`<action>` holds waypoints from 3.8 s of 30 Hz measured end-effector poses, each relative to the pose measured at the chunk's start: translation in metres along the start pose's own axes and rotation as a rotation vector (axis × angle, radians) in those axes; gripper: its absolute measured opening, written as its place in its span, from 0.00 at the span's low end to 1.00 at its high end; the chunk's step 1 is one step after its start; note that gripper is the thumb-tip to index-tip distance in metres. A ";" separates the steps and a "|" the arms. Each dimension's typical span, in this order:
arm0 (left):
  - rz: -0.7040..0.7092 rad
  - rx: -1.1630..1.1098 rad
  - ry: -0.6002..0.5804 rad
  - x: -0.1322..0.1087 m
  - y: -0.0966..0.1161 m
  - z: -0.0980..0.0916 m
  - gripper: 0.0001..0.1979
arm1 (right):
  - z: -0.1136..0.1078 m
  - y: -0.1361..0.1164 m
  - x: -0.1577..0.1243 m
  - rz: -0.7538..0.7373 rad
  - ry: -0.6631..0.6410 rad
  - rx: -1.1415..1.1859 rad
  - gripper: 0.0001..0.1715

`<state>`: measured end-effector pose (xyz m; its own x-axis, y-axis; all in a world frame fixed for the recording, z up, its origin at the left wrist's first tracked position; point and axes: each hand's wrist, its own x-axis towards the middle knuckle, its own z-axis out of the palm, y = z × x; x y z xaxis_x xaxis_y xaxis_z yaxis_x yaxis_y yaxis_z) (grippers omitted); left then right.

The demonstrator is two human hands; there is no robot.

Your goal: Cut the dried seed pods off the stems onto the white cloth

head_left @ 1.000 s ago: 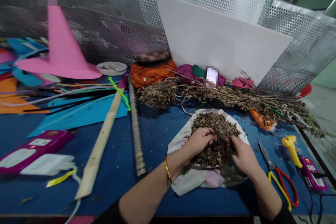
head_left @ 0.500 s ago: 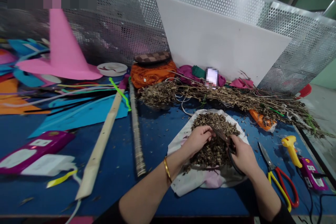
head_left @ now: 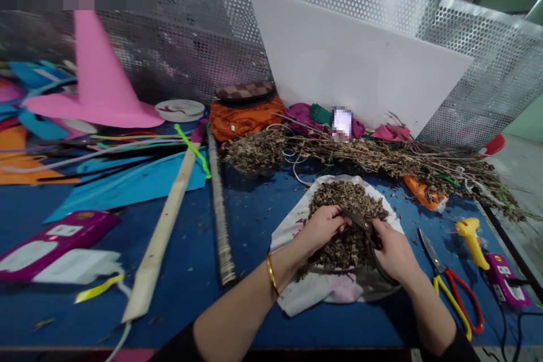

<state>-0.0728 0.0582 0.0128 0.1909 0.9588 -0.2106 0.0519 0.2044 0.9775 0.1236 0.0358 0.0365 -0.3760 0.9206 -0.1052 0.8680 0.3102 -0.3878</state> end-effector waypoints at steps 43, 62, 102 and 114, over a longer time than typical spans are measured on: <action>-0.093 -0.008 0.038 -0.009 0.016 0.000 0.11 | 0.005 0.005 0.001 -0.024 -0.004 -0.035 0.22; -0.074 -0.054 0.055 -0.005 0.011 -0.001 0.11 | 0.006 0.003 0.003 0.004 0.016 -0.044 0.26; -0.079 -0.087 -0.007 -0.007 0.014 -0.007 0.09 | -0.002 -0.001 0.000 -0.036 0.025 0.026 0.18; -0.035 0.113 -0.003 -0.004 0.006 -0.006 0.09 | -0.002 -0.001 0.000 -0.017 -0.025 -0.037 0.19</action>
<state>-0.0794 0.0565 0.0194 0.1899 0.9507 -0.2452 0.1688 0.2144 0.9620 0.1233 0.0362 0.0391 -0.3984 0.9091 -0.1216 0.8725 0.3347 -0.3560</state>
